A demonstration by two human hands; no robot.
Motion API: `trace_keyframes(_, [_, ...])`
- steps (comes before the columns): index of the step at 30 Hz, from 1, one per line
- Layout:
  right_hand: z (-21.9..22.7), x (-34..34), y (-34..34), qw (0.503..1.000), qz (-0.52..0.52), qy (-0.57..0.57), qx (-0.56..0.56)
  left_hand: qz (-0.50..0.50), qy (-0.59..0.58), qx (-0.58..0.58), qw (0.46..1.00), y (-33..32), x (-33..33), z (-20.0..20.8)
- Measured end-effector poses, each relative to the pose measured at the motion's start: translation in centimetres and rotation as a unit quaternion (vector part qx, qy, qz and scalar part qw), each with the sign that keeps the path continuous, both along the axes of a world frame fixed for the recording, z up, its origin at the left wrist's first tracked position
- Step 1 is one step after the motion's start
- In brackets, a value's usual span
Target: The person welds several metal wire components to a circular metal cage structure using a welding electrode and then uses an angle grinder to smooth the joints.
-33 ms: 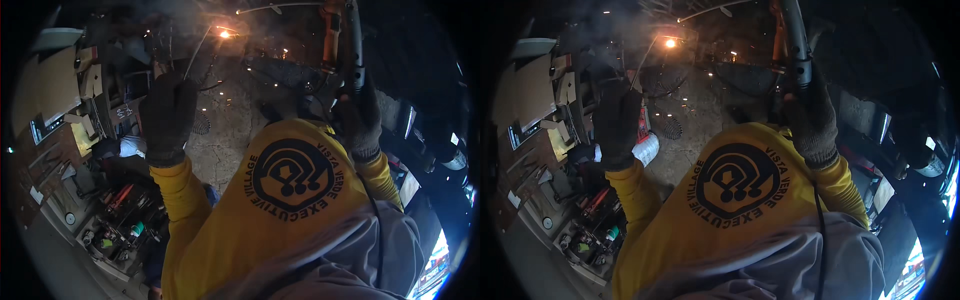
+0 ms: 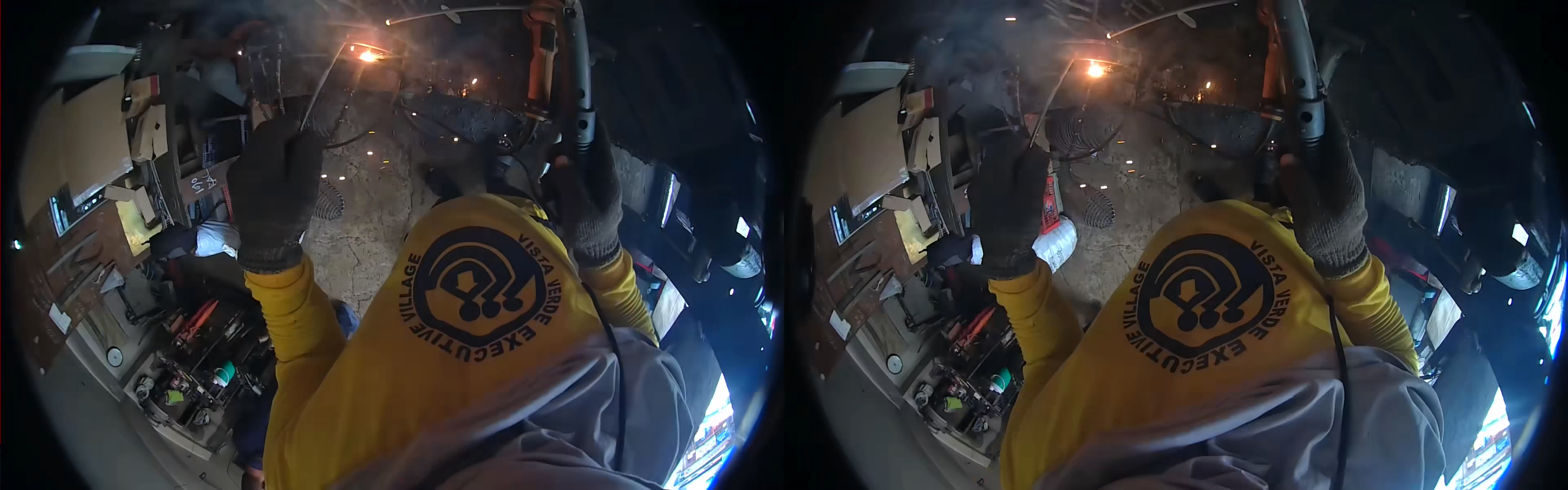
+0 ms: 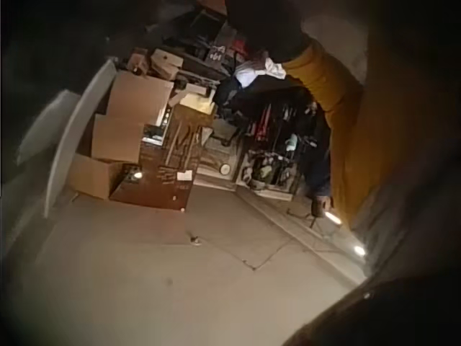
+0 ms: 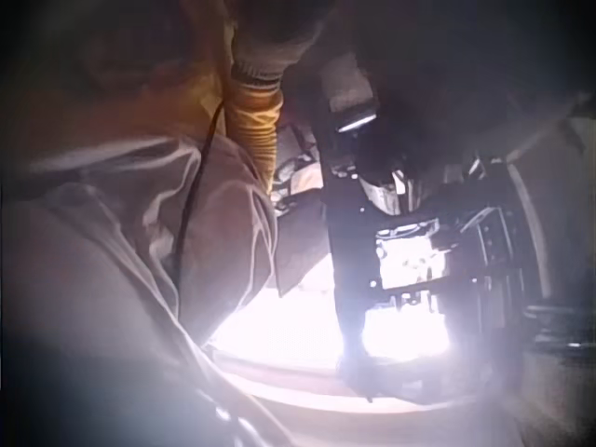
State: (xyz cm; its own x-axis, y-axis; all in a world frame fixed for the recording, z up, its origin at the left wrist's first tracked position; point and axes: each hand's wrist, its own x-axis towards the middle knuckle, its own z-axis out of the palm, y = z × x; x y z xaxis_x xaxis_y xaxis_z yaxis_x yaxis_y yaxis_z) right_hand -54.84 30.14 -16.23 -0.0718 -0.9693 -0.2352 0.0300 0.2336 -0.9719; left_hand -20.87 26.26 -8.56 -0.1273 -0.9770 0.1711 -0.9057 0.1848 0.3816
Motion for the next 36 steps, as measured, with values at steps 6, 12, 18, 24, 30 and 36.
trace_keyframes(6, [0.1,0.0,0.2,1.0,0.005,0.021,0.017,0.014,0.026,0.024,0.999,-0.3,0.7,-0.6])
trace_keyframes(12, [0.0,0.0,0.3,0.997,0.011,0.076,0.005,-0.008,0.012,-0.008,1.0,-0.4,0.7,-0.6])
trace_keyframes(18, [-0.2,-0.2,0.2,0.997,0.02,0.066,0.018,0.004,0.012,-0.007,1.0,-0.3,0.9,-0.8])
trace_keyframes(24, [-0.3,-0.2,0.3,0.998,0.009,0.045,0.032,-0.012,-0.009,-0.014,1.0,-0.5,0.9,-0.6])
trace_keyframes(30, [0.1,-0.2,0.2,0.999,0.0,0.007,0.032,-0.014,-0.015,-0.014,1.0,-0.5,0.6,0.0])
trace_keyframes(36, [0.9,-0.3,0.0,0.999,-0.022,-0.004,0.027,-0.003,-0.004,-0.013,1.0,-0.7,0.1,0.8])
